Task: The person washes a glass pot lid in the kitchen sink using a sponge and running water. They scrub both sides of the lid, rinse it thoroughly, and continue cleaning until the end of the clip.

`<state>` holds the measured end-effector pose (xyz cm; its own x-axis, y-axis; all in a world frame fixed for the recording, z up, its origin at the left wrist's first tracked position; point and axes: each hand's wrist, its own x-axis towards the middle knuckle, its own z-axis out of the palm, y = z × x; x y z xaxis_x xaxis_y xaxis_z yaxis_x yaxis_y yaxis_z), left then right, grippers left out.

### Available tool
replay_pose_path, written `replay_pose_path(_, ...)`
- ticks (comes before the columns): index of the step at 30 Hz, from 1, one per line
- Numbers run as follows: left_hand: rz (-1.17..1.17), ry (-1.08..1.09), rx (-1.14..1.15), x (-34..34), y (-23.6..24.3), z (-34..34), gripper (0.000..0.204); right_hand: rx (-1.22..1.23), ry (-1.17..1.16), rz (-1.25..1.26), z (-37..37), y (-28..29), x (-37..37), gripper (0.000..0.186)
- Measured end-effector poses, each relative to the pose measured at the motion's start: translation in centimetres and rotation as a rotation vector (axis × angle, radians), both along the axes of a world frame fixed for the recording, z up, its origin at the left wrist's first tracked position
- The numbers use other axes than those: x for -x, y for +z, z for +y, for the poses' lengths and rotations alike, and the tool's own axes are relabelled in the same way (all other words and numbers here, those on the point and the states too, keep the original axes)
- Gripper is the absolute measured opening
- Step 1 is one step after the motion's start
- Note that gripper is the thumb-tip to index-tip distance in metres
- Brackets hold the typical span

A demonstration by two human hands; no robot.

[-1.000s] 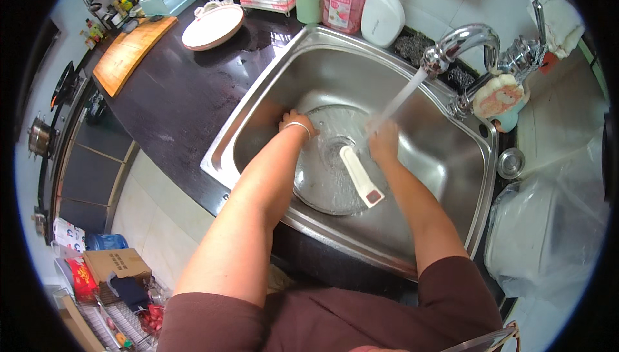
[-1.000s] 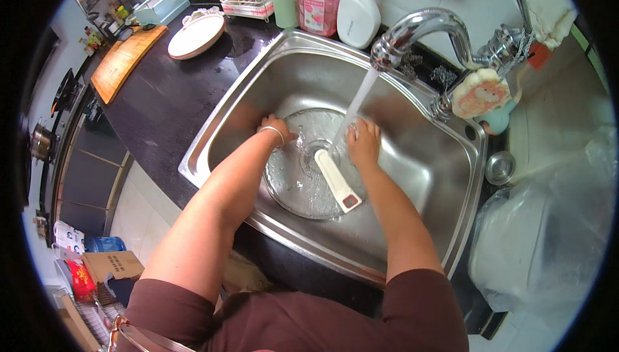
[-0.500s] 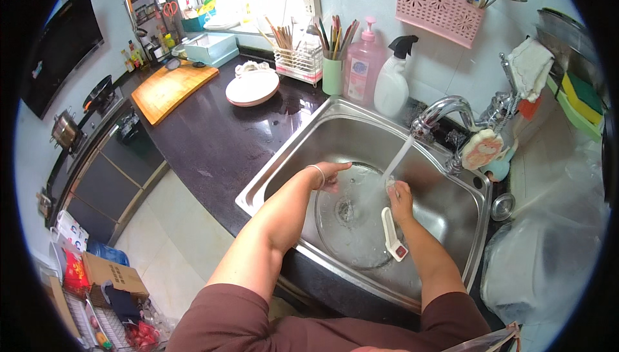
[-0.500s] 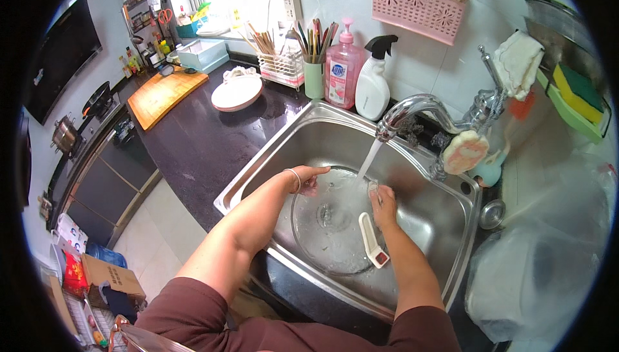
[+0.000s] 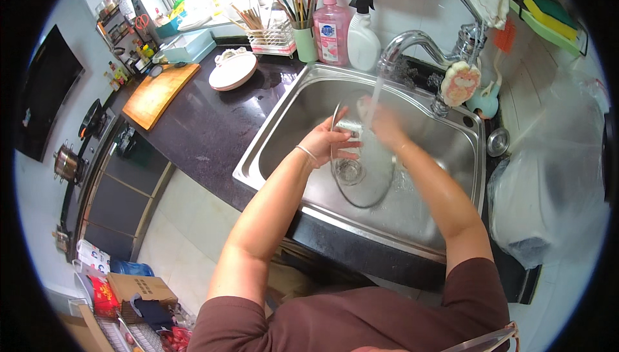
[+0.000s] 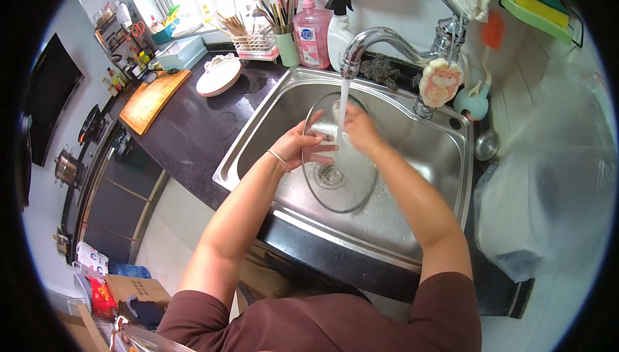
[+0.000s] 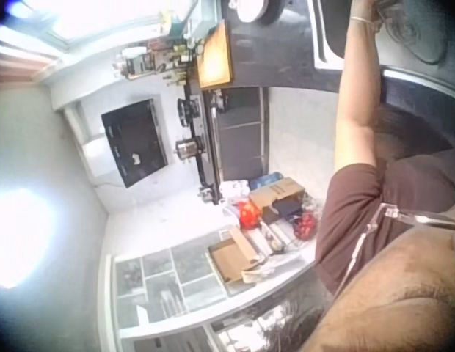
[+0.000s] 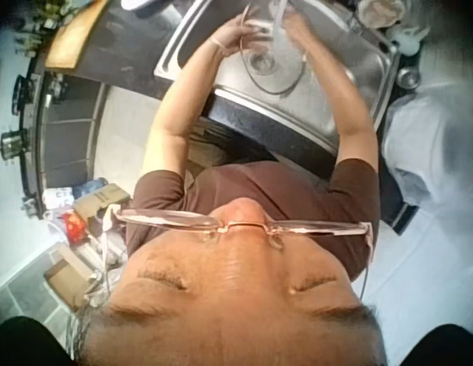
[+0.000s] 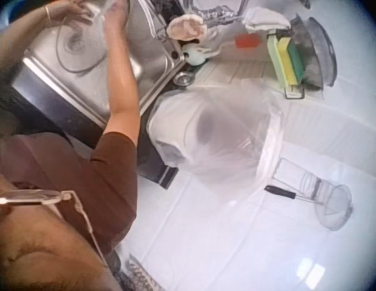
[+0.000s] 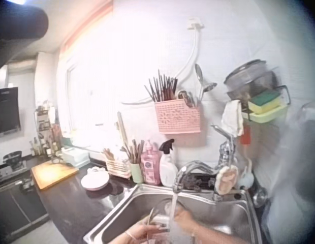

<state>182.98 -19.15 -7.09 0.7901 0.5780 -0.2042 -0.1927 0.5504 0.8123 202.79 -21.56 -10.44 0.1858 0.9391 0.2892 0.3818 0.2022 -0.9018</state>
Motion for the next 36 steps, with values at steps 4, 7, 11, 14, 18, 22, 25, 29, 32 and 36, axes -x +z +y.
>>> replay_pose_path(4, -0.065, 0.082, -0.206, 1.2, -1.6, -0.7, 0.083, -0.404, 0.192, -0.261, -5.1, 1.2, 8.3, 0.045)
replay_pose_path(7, -0.097, 0.003, -0.168, 2.6, -0.9, -2.4, 0.096, -0.52, 0.077, -0.437, -2.7, 1.3, 8.5, 0.046)
replay_pose_path(11, -0.161, -0.109, -0.125, 1.4, 0.2, -3.1, 0.101, -0.196, -0.19, -0.07, 5.9, -0.1, 3.8, 0.044)
replay_pose_path(14, -0.149, -0.104, -0.101, 0.7, 0.2, -2.9, 0.097, -0.168, -0.266, -0.407, 6.1, -2.0, 2.9, 0.044)
replay_pose_path(18, -0.096, 0.099, -0.096, 2.6, -1.4, -2.3, 0.082, -0.441, 0.141, -0.379, -3.0, 0.2, 10.2, 0.045)
replay_pose_path(22, -0.039, -0.039, -0.195, 3.7, -1.5, -2.5, 0.08, -0.473, 0.018, -0.621, -1.7, 2.8, 10.5, 0.041)
replay_pose_path(25, -0.133, -0.169, -0.217, 1.3, 0.2, -3.8, 0.088, -0.546, -0.343, -0.353, 5.8, 0.2, 5.1, 0.035)
replay_pose_path(29, -0.149, -0.186, -0.2, 2.8, 0.1, -2.9, 0.094, -0.064, -0.24, -0.327, 5.5, 1.9, 2.4, 0.047)
replay_pose_path(32, -0.104, -0.144, -0.227, 2.6, 0.2, -2.7, 0.076, 0.144, -0.328, -0.433, 3.1, 4.3, 1.4, 0.051)
replay_pose_path(36, 0.104, 0.104, -0.409, 2.5, 0.1, -2.5, 0.026, 0.13, -0.372, -0.5, 0.4, 6.5, 2.8, 0.047)
